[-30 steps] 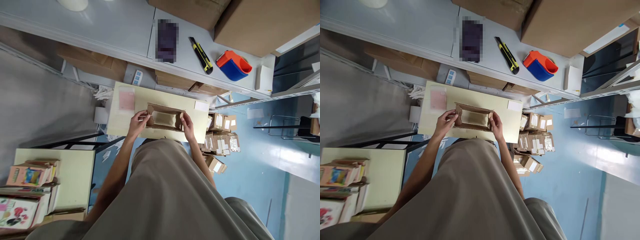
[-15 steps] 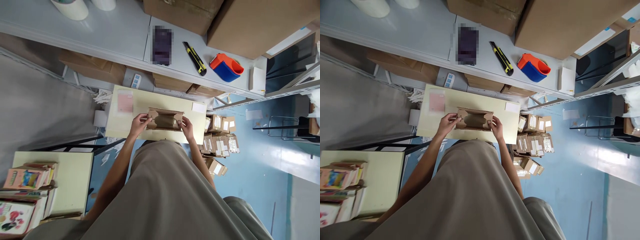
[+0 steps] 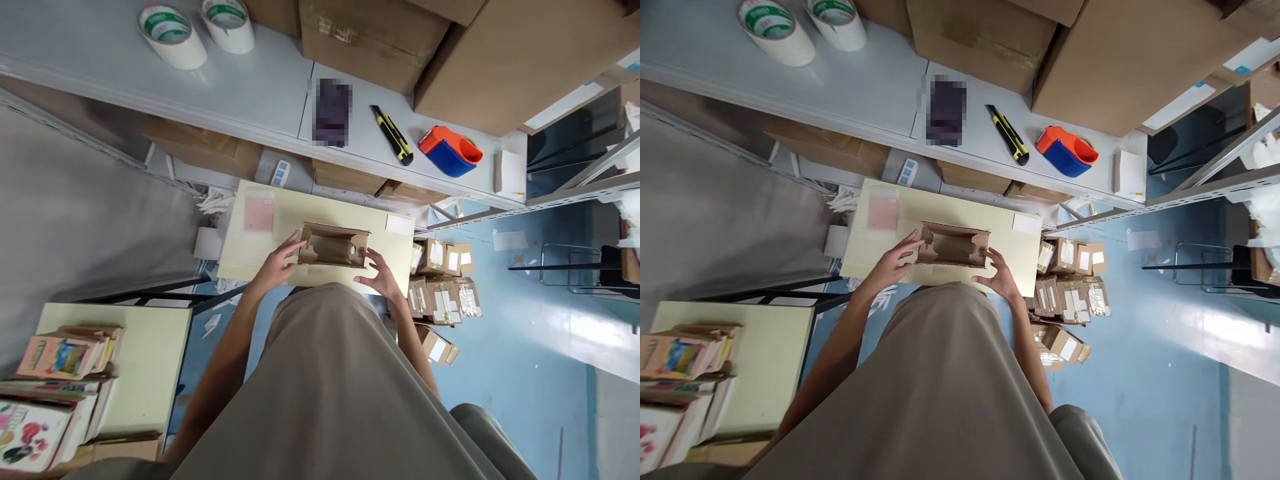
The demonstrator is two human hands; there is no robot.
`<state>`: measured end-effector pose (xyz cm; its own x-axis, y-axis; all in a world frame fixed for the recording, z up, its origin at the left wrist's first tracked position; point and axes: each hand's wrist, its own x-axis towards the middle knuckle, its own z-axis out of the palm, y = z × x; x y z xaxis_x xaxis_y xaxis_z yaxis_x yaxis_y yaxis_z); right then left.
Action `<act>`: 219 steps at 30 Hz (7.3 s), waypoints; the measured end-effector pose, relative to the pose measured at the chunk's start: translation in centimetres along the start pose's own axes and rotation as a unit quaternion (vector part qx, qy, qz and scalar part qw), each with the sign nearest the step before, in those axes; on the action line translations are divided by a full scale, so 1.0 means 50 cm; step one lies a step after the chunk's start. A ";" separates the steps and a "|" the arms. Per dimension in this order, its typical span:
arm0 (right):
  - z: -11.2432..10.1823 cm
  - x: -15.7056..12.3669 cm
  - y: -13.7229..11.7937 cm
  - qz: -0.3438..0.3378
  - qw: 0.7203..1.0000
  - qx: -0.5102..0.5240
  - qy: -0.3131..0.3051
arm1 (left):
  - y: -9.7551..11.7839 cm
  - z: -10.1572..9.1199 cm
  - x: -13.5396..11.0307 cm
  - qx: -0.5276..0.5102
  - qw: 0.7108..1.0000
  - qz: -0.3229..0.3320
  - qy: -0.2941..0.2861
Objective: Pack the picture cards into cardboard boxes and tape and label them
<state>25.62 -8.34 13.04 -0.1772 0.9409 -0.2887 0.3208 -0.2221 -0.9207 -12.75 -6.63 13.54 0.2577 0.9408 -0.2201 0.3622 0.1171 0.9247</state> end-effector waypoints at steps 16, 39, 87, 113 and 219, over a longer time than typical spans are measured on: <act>-0.003 0.093 0.026 0.011 0.992 -0.097 0.085 | -0.002 0.050 0.077 0.147 0.979 -0.038 0.135; 0.007 0.086 0.033 -0.015 0.996 -0.055 0.069 | -0.038 0.046 0.074 0.107 0.984 -0.014 0.145; -0.282 0.213 -0.281 -0.228 0.847 -0.386 0.287 | 0.438 0.108 0.307 0.118 0.944 0.294 0.094; -0.241 0.210 -0.273 -0.196 0.929 -0.200 0.244 | 0.385 0.150 0.195 -0.043 0.969 0.206 0.131; 0.053 0.145 -0.671 0.179 0.769 -0.533 -0.305 | -0.088 0.001 0.056 -0.410 0.896 -0.158 0.068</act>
<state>11.12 5.27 41.14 -0.1996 0.5020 -0.8415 0.9731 0.2020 -0.1104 -13.58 -4.54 8.83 0.1259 0.8432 -0.5226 -0.3972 0.5256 0.7523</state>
